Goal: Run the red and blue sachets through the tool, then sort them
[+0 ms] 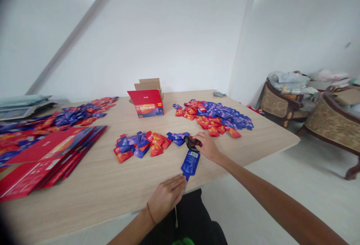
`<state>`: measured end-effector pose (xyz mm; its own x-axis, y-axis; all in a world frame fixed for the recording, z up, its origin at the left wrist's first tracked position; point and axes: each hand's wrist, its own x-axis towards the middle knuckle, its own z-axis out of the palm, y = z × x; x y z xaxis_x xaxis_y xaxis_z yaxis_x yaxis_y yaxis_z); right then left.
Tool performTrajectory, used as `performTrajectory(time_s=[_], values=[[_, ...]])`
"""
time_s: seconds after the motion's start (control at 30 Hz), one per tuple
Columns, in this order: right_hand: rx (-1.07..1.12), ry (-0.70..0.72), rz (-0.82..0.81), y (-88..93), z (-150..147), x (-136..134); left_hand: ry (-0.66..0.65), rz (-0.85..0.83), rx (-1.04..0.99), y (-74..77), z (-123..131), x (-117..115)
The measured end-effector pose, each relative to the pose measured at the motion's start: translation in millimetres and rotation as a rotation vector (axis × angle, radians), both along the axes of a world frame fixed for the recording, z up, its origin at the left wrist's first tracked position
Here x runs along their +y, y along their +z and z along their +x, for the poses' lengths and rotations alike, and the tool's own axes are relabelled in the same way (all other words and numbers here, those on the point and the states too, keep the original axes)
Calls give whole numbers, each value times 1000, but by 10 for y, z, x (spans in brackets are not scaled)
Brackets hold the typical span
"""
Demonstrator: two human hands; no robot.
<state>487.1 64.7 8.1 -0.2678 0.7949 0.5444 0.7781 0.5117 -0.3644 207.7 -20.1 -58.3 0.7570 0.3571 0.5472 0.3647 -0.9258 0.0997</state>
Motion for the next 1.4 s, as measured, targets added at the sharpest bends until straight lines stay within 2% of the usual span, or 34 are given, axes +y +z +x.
performTrajectory(time_s=[0.1,0.17,0.27,0.37,0.5,0.67,0.8,0.93,1.03,1.17,1.3,1.4], values=[[200,-37,42,170,-230,-299,8,3,0,-7,3,-4],[226,14,-7,175,-407,-499,8,1,5,6,7,-11],[123,133,-93,0,-605,-681,12,-13,8,44,15,-26],[-26,174,-112,-224,-632,-666,11,-25,14,79,19,-36],[-148,128,-106,-337,-418,-394,11,-20,11,83,14,-37],[-219,29,-89,-285,-67,70,11,-7,8,73,6,-37],[-72,-25,-94,-204,134,263,15,1,27,100,5,-51],[227,-307,-81,-250,364,177,37,23,46,152,7,-82],[237,-458,-166,-405,539,7,63,27,69,180,27,-107],[155,-498,-169,-564,636,-149,136,35,111,144,117,-148],[129,-505,-195,-552,622,-156,201,117,180,90,209,-236],[164,-483,-227,-535,639,-131,197,38,139,162,204,-312]])
